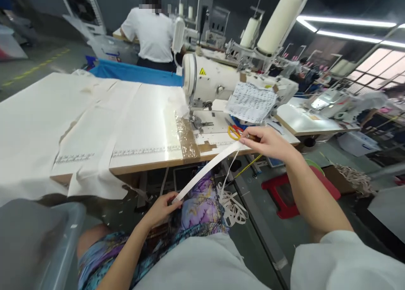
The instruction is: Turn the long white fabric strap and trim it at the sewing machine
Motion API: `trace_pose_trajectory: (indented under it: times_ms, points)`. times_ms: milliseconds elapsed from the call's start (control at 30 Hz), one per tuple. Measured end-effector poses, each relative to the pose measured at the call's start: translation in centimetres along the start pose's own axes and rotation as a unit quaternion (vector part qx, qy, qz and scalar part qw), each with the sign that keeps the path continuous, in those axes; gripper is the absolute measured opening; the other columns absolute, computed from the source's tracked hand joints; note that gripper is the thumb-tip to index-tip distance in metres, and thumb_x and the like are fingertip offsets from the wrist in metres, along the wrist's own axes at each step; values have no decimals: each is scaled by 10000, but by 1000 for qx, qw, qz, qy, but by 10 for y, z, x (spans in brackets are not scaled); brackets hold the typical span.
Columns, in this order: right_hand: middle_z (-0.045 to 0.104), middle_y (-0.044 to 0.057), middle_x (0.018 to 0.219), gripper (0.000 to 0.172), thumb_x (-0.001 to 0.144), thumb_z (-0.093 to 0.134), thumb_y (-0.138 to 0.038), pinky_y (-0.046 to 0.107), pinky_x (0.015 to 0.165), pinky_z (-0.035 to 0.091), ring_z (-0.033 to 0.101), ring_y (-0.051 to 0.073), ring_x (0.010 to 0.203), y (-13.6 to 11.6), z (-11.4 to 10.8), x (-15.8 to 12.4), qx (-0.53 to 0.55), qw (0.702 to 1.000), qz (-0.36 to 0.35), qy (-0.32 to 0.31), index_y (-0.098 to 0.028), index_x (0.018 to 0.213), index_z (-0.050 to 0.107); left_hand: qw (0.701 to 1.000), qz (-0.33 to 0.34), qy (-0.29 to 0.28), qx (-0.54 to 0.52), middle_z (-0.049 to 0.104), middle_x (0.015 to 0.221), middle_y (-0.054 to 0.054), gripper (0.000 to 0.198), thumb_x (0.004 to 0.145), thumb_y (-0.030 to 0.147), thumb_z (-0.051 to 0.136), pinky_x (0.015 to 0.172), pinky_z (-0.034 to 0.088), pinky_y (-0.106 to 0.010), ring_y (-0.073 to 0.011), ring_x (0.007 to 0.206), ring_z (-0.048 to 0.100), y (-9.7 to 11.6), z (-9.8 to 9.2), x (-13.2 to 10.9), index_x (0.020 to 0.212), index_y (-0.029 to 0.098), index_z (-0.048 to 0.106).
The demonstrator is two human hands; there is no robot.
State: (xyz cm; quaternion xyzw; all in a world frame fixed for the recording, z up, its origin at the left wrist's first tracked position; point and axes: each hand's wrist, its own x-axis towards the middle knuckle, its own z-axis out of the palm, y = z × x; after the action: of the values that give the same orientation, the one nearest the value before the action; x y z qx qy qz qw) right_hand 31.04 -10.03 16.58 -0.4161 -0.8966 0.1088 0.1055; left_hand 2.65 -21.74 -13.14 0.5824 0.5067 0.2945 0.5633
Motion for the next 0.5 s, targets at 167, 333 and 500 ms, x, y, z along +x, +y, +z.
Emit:
trace_pose_trajectory:
  times_ms: [167,333,500]
  points:
    - [554,15,646,186,894,544,-322,245,562,259,455,130,584,4,-60,15,-168,981,-21,95,-174,815,625,997,22,66,43,650,683,-21,456,716,654,566,672,467,-320,-240,697,605,-11,-5,4,790,210,645]
    - [530,-1,604,164,875,561,-291,250,566,258,443,125,559,0,-103,29,-194,969,-13,155,-163,819,648,996,39,71,39,655,702,-26,435,738,642,557,715,470,-331,-252,731,626,-18,-8,7,785,217,638]
    - [427,-38,544,142,853,605,-256,256,560,250,371,104,530,-13,-138,45,-152,969,2,197,-162,748,628,996,57,75,1,660,694,-32,456,698,667,604,740,479,-346,-255,738,632,-2,-13,13,740,214,623]
